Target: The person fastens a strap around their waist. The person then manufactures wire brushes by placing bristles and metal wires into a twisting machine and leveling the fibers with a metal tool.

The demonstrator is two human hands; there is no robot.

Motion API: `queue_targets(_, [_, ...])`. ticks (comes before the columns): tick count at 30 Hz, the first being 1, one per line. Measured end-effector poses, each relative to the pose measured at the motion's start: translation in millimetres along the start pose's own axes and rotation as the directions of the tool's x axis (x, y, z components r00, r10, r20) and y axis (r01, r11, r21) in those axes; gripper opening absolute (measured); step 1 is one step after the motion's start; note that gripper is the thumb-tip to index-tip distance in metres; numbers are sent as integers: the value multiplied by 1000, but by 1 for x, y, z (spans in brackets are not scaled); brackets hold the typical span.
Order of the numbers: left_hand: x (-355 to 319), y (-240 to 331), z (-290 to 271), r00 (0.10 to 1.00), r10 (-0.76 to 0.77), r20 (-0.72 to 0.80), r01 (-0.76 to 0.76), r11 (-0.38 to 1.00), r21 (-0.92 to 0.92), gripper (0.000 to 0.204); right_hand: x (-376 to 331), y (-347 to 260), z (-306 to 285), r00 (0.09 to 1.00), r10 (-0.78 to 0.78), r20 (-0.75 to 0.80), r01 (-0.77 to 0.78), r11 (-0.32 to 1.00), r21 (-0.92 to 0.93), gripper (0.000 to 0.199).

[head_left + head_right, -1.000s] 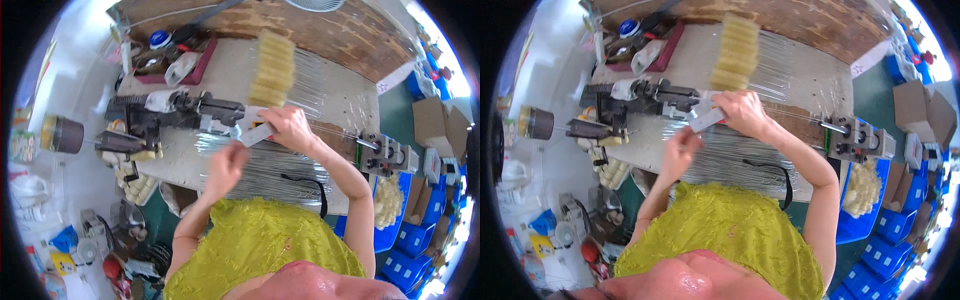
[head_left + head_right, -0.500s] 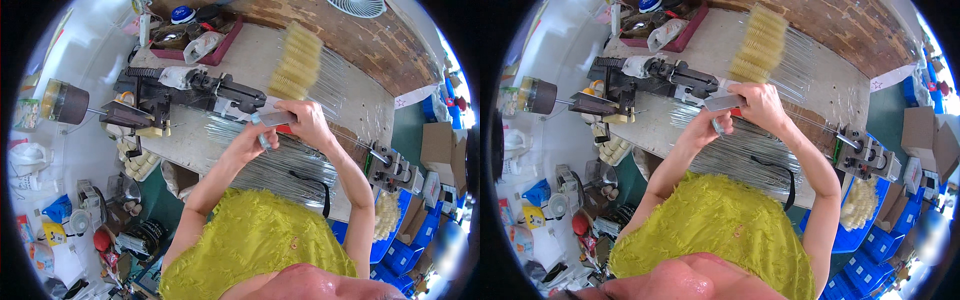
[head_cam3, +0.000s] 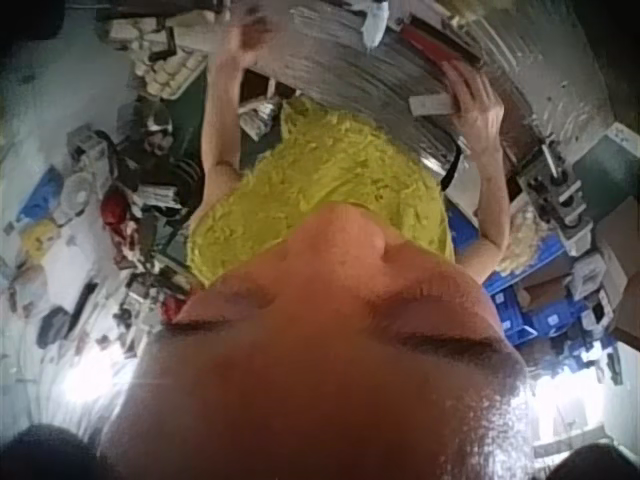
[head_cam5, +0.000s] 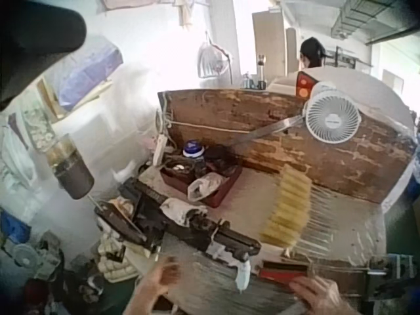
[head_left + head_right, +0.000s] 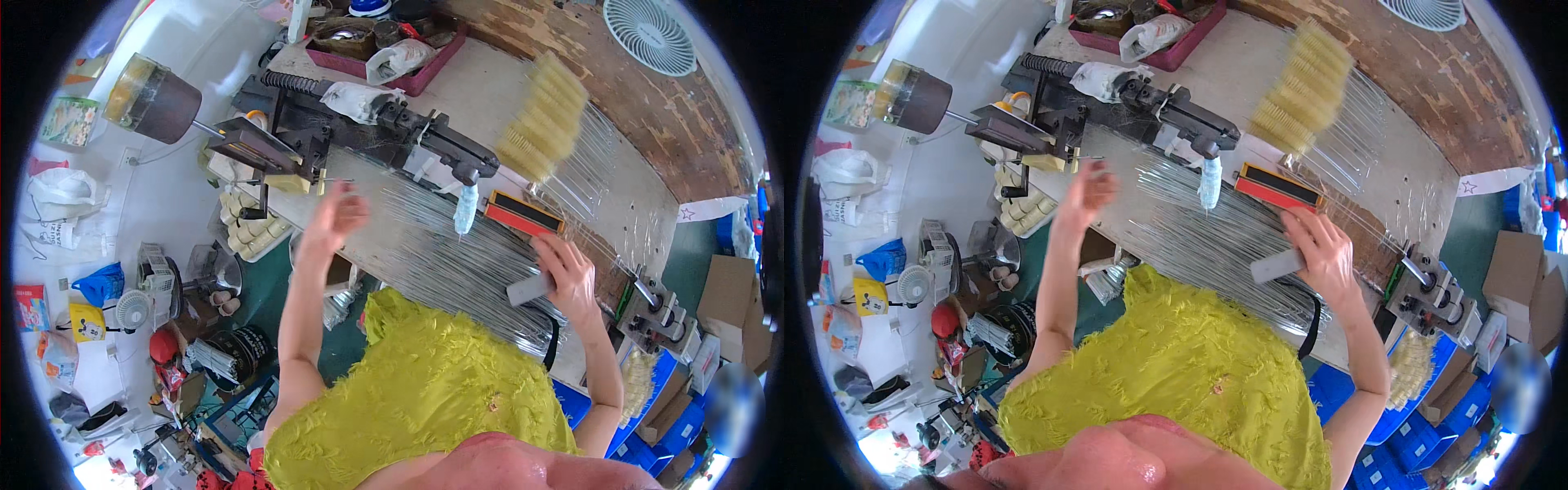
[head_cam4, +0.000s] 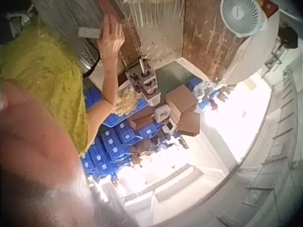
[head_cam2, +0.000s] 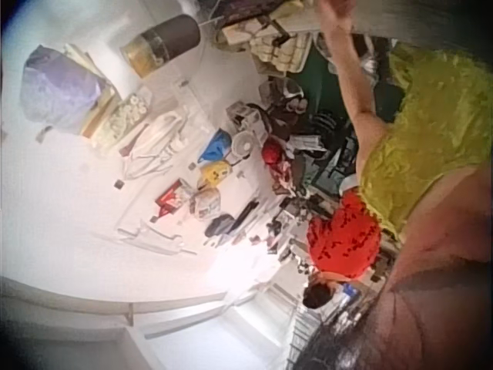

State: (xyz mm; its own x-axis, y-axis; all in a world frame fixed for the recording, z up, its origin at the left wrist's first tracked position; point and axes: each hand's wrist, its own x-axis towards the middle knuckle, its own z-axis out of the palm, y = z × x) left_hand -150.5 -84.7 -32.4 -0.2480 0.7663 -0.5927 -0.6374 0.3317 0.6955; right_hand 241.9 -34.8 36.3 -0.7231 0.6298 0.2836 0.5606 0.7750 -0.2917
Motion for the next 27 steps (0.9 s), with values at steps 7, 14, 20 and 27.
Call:
queue_targets(7, [2, 24, -26, 997, 42, 67, -54, 980, 190, 27, 15, 24, 28, 931, 359, -72, -364, 890, -275, 37])
queue_targets(14, [-57, -13, 101, 779, -290, 556, 149, 947, 285, 28, -30, 5, 2, 800, 595, 81, -587, 803, -105, 33])
queue_targets(20, [-43, -78, 265, 42, -639, 768, 220, 756, 616, 26, -85, -20, -64, 767, 622, 160, -639, 764, 94, 35])
queue_targets(27, [-54, -110, 291, 576, -591, 564, 381, 805, 455, 23, -87, -50, -130, 740, 543, 397, -668, 661, 341, 38])
